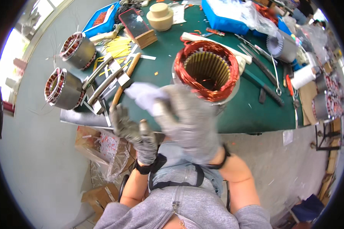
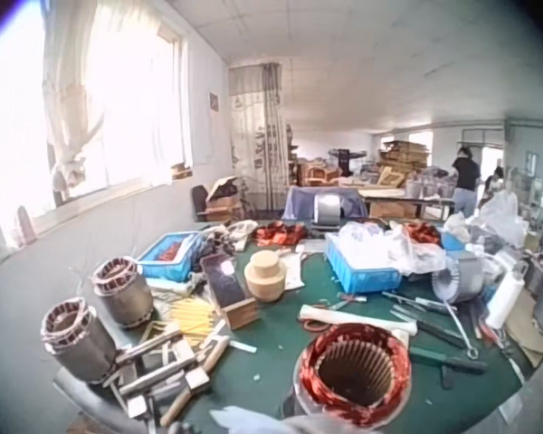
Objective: Assembling the internal components of a motor stator using a mallet and screwdriver.
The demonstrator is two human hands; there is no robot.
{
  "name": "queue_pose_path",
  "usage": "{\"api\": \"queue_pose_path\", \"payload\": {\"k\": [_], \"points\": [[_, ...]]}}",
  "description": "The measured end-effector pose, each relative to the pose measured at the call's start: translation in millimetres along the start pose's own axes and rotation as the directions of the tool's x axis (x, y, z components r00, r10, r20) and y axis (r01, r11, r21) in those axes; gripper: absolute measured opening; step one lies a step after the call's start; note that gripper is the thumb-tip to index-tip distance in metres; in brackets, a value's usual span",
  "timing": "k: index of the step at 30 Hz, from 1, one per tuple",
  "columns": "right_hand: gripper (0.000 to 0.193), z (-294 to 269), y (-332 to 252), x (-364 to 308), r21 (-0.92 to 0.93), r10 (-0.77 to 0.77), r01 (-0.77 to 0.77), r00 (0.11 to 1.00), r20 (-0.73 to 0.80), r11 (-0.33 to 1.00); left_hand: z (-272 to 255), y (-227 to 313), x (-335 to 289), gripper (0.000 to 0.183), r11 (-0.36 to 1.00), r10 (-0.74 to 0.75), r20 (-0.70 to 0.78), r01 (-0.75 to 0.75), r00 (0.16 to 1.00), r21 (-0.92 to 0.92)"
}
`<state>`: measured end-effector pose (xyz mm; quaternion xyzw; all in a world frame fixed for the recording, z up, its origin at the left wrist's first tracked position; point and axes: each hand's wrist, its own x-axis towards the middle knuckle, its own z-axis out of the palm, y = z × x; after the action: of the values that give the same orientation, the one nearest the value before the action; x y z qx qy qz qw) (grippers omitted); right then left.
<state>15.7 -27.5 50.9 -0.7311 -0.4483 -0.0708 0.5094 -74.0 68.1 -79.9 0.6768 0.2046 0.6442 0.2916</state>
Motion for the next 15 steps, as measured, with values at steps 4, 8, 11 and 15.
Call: {"api": "queue_pose_path", "payload": {"k": [4, 8, 11, 15], "points": [[0.022, 88.5, 45.7, -24.0, -0.055, 0.16, -0.154, 0.98, 0.116, 0.987, -22.9, -13.4, 1.4, 0.058, 0.959, 0.013, 0.203, -0.07, 0.979, 0.275], [0.046, 83.5, 53.5, -55.7, -0.244, 0.266, -0.208, 0.936, 0.232, 0.947, -18.9, -42.9, -7.2, 0.056, 0.715, -0.292, 0.721, -0.358, 0.628, 0.601], [0.03, 1.2, 36.1, -56.8, -0.181, 0.034, 0.035, 0.931, 0.363, 0.983, -18.7, -39.1, -2.7, 0.052, 0.643, -0.276, 0.712, -0.427, 0.645, 0.636], [0.014, -69.5, 95.1, -48.0, -0.249, 0.399, -0.37, 0.914, 0.077, 0.895, -18.4, -34.3, 3.9, 0.057, 0.625, -0.273, 0.695, -0.427, 0.665, 0.654]]}}
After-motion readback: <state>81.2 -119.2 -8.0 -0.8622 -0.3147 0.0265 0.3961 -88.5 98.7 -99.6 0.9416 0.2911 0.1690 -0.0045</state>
